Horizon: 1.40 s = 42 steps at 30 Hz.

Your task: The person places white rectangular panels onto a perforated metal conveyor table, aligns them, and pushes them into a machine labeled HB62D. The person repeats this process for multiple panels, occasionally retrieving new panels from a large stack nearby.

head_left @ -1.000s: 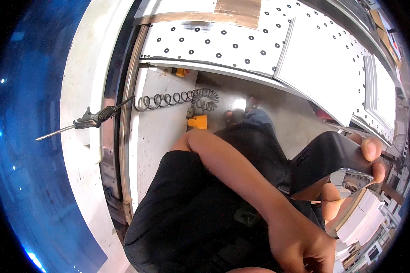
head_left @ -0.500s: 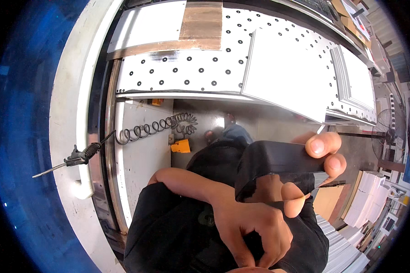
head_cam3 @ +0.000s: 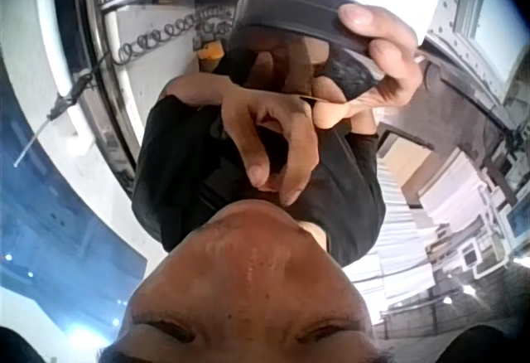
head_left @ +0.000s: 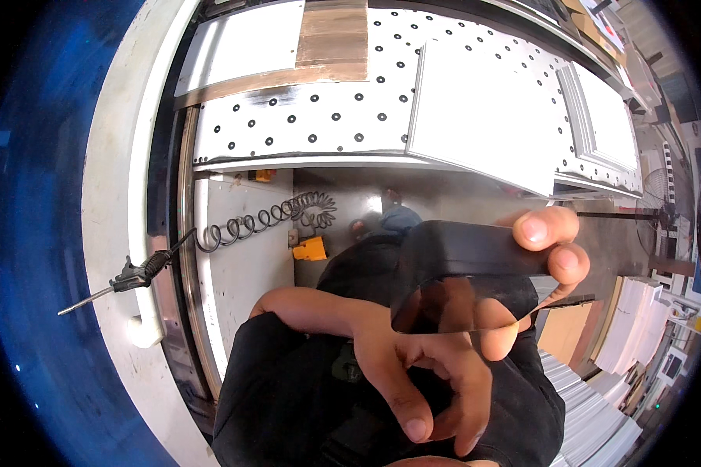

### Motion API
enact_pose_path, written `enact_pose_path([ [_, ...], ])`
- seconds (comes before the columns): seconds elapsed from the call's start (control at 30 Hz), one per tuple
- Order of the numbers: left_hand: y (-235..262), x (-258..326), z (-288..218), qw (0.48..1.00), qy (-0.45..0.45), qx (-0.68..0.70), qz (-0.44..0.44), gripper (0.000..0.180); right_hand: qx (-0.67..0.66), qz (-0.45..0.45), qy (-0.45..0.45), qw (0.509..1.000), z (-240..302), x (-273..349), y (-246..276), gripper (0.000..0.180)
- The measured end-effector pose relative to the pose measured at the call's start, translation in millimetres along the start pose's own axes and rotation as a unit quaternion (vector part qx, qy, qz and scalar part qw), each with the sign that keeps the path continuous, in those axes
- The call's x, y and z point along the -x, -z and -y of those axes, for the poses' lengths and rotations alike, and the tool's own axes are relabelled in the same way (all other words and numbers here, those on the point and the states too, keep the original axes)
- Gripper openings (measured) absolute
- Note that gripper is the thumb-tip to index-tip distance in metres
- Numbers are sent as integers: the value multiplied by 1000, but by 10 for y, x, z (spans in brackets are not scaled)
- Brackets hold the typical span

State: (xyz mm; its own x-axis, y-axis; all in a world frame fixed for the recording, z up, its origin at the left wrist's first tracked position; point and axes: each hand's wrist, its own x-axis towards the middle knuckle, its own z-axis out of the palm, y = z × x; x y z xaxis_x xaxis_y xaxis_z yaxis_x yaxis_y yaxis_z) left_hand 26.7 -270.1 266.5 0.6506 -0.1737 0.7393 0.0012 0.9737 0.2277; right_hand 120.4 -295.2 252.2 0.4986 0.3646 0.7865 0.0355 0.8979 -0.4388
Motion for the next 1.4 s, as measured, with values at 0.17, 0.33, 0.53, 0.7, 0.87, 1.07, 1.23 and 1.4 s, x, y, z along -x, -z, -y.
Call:
enact_pose_path([
  [0.17,-97,-14,85,998,-54,19,-13,24,25,-6,-2,1000,-41,-151,-190,70],
  [0.33,-123,-26,98,998,-28,56,-24,23,53,53,-73,994,101,-96,-25,70],
  [0.53,-105,-59,48,998,-54,3,-23,25,47,38,-48,997,-2,-66,-14,70],
  [0.7,-34,-56,-22,999,-44,-13,2,24,82,79,-36,993,-77,-102,85,70],
  [0.87,5,-118,-80,996,-87,-14,22,20,77,65,-42,994,-127,-128,46,68],
  [1.07,-61,-71,-165,999,-24,15,-26,24,48,-55,-30,997,-306,-213,-244,58],
  [1.23,110,-89,-435,991,-92,-93,-7,23,150,162,-75,972,-531,-558,338,83],
  [1.4,251,303,-811,955,-187,-202,-115,22,129,198,-374,897,-1185,-790,416,67],
])
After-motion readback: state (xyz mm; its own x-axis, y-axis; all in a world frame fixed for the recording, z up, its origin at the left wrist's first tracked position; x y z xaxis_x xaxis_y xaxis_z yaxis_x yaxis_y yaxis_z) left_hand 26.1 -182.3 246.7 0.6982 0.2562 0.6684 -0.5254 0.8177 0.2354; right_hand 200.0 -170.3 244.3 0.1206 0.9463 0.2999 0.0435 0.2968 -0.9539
